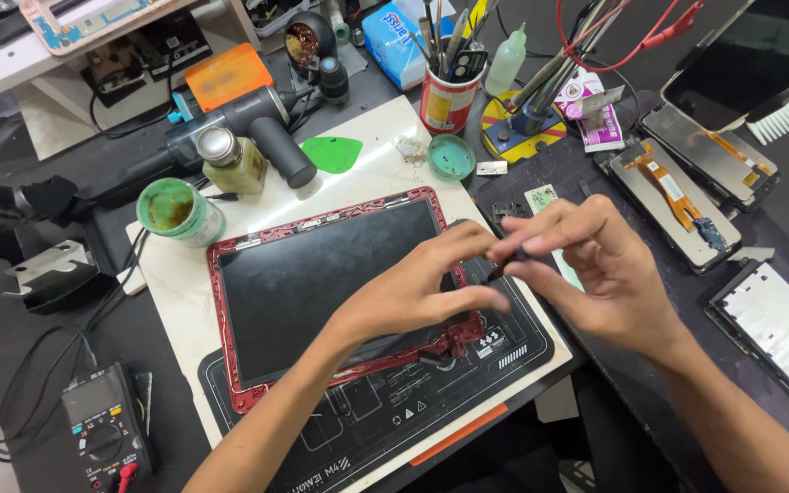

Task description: The person removes the plastic frame from a laptop screen, handles small internal components with a screwdriver, and fits the screen back into the housing.

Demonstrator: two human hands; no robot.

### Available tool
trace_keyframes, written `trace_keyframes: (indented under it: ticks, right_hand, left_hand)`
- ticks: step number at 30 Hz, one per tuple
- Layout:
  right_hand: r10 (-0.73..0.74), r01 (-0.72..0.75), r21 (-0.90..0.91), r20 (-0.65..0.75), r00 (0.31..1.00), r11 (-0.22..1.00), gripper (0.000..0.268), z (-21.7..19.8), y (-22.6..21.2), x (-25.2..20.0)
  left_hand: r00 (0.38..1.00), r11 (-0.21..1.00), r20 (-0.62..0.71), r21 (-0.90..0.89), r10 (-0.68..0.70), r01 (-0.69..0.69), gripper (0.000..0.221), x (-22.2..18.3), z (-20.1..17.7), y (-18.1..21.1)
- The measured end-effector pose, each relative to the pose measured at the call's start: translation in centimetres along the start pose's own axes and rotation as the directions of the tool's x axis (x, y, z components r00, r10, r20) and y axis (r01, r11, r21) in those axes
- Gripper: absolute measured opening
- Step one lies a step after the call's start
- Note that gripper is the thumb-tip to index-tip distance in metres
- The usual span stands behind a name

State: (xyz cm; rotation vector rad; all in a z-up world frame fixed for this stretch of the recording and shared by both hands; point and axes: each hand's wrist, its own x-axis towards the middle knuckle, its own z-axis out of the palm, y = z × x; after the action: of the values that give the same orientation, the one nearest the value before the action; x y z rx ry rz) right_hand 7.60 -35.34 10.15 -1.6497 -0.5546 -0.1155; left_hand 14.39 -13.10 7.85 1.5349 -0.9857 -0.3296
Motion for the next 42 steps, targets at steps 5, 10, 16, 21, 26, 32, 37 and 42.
trace_keyframes:
  ticks: [5, 10, 16, 21, 26, 32, 37, 42]
  right_hand:
    - [-0.047, 0.05, -0.046, 0.064, 0.997, 0.998, 0.038, 0.3, -0.3, 0.5]
    - [-0.033, 0.035, -0.074, 0.033, 0.999, 0.997, 0.039, 0.4, -0.8, 0.4]
    - [-0.09, 0.095, -0.053, 0.088, 0.992, 0.994, 0.047, 0.7, -0.7, 0.5]
    - [0.012, -0.011, -0.021, 0.054, 0.998, 1.0, 0.04, 0.0, -0.7, 0.2]
    - [-0.004, 0.006, -0.021, 0.097, 0.995, 1.0, 0.034, -0.4, -1.3, 0.6]
    - [-0.072, 0.072, 0.003, 0.084, 0.994, 0.997, 0.044, 0.5, -0.8, 0.6]
    - [-0.072, 0.081, -0.104, 0.092, 0.993, 0.991, 0.043, 0.4, -0.5, 0.7]
    - [-0.002, 0.003, -0.026, 0.041, 0.999, 1.0, 0.039, -0.3, -0.7, 1.0]
  left_hand:
    - [0.993, 0.997, -0.083, -0.008, -0.081, 0.081, 0.03, 0.0, 0.8, 0.1]
    - [1.0, 0.999, 0.016, 0.051, -0.006, 0.005, 0.033, -0.3, -0.1, -0.6]
    - [0.998, 0.99, -0.061, 0.144, 0.009, 0.0, 0.027, -0.2, 0.4, 0.2]
    - [0.999, 0.996, -0.004, 0.081, -0.033, 0.033, 0.033, -0.3, -0.3, 0.8]
    - [0.998, 0.998, 0.051, 0.046, 0.04, -0.042, 0.035, -0.2, -1.5, 1.2]
    - [0.999, 0.997, -0.04, 0.082, 0.013, -0.01, 0.044, -0.2, -0.1, 0.6]
    - [0.996, 0.992, 0.025, 0.096, -0.081, 0.078, 0.045, -0.3, -0.4, 0.7]
    - [0.985, 0.912, 0.095, 0.399, -0.142, 0.093, 0.051, -0.6, -1.3, 0.1]
